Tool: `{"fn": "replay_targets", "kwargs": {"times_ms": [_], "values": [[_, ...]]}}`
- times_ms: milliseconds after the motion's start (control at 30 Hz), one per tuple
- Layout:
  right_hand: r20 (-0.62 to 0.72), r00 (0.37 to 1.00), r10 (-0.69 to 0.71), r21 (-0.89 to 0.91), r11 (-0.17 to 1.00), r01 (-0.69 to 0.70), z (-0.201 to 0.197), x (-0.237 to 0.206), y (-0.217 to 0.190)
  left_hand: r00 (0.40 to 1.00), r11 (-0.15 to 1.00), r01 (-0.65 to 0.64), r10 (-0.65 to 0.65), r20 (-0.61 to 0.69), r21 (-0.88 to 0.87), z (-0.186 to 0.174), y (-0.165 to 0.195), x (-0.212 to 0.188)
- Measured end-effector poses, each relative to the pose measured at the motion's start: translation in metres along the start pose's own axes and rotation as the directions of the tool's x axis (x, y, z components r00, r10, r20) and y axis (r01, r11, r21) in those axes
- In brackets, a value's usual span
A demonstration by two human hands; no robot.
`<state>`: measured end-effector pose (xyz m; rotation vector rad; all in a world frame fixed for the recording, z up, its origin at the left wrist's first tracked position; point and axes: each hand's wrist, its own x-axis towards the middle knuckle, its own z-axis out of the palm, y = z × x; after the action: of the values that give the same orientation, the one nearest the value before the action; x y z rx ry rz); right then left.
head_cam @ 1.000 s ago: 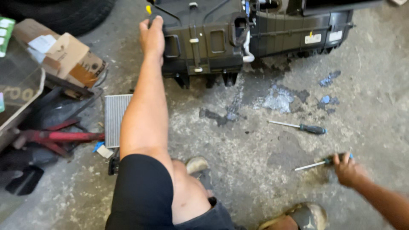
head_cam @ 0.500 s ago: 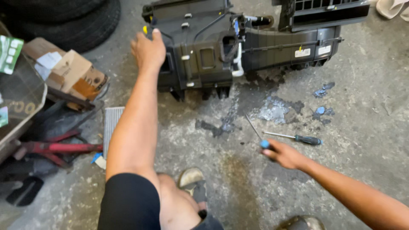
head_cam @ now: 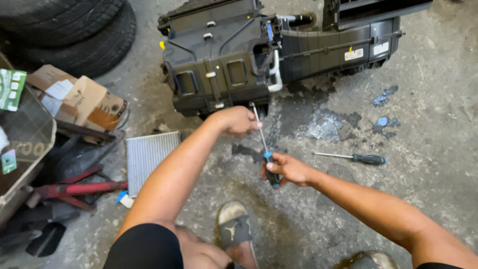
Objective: The person uses a screwdriver to loosen and remove screws from a large HVAC blower assembly on the floor. They reposition the unit, remove a black plastic cover, and continue unscrewing fasteners to disassemble the housing.
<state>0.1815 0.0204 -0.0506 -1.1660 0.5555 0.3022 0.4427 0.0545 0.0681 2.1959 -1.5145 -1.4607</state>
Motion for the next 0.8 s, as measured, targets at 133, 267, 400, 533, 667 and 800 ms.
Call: {"fn": "replay_targets", "kwargs": {"times_ms": [133,267,400,533,667,800], "values": [[0.021,1.0,0.016,0.038,0.999,-0.017,0.005,0.003,0.005,0.949,0.951,-0.3,0.29,-0.122,-0.073,0.016,-0.045,0.033],[0.017,0.999,0.037,0.017,0.999,-0.037,0.008,0.003,0.008,0.969,0.972,-0.234,0.233,-0.085,0.004,0.014,-0.057,0.038],[0.003,0.999,0.038,0.01,0.999,-0.038,0.009,0.003,0.005,0.965,0.967,-0.252,0.25,-0.077,-0.025,0.01,-0.053,0.033],[0.007,0.999,0.051,0.016,0.999,-0.051,0.009,0.001,0.001,0.968,0.971,-0.24,0.239,-0.075,-0.015,0.008,-0.048,0.032],[0.022,0.999,0.033,-0.021,0.999,-0.032,0.007,-0.002,-0.002,0.976,0.976,-0.208,0.203,-0.076,-0.069,0.008,-0.048,0.033],[0.034,0.998,0.044,-0.027,0.999,-0.043,0.007,-0.006,-0.005,0.976,0.978,-0.208,0.206,-0.071,-0.029,0.008,-0.049,0.034]]}}
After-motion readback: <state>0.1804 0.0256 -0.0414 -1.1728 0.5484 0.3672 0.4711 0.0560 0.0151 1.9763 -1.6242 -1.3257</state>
